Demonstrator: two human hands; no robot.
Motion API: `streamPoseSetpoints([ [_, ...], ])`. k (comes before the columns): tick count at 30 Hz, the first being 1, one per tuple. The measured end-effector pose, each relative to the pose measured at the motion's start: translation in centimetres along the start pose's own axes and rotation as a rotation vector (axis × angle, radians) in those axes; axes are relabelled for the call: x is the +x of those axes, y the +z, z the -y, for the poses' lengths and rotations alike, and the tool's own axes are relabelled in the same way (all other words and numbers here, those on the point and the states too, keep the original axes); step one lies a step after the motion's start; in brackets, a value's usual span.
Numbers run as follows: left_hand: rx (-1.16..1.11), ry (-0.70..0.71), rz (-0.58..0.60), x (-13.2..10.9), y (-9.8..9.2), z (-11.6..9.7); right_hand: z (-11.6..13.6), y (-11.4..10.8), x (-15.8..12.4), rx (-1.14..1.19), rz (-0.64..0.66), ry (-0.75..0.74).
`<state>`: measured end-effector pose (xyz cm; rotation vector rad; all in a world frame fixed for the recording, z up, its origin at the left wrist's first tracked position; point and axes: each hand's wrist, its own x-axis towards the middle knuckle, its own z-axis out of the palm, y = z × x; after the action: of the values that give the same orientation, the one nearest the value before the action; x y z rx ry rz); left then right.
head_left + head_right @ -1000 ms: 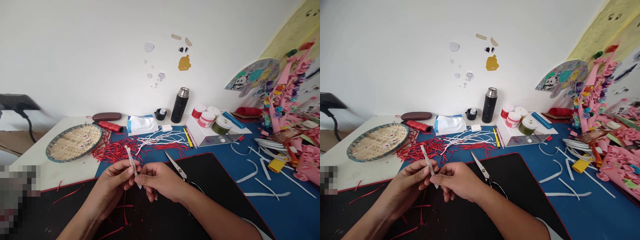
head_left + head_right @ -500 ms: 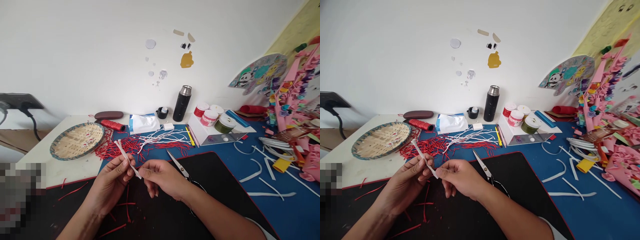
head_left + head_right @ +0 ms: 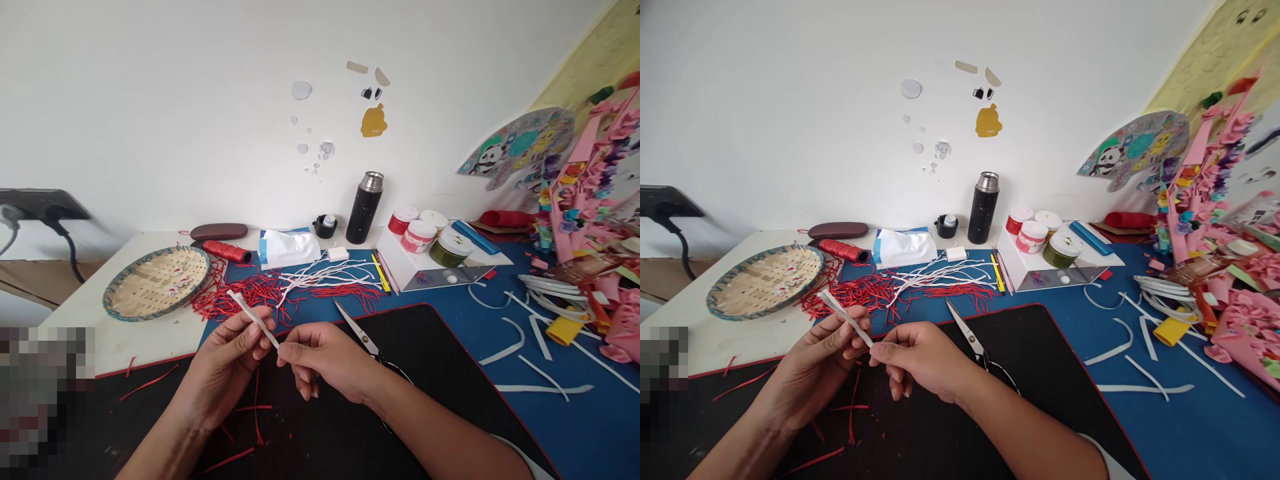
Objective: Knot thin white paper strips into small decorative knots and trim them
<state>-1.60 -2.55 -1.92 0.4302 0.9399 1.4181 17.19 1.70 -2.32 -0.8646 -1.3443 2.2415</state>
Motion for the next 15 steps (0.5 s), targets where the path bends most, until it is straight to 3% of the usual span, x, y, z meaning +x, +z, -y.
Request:
streamPoseSetpoints([
  [9,0.257,0.058,-0.032,-0.3,0.46,0.2,0.0,0.03,0.14,-0.017,-0.054,-0.037],
  [15,0.231,0.035,-0.06,-0.39,0.8,0.05,0.13,0.12,0.05,-0.039,-0.048,-0.023],
])
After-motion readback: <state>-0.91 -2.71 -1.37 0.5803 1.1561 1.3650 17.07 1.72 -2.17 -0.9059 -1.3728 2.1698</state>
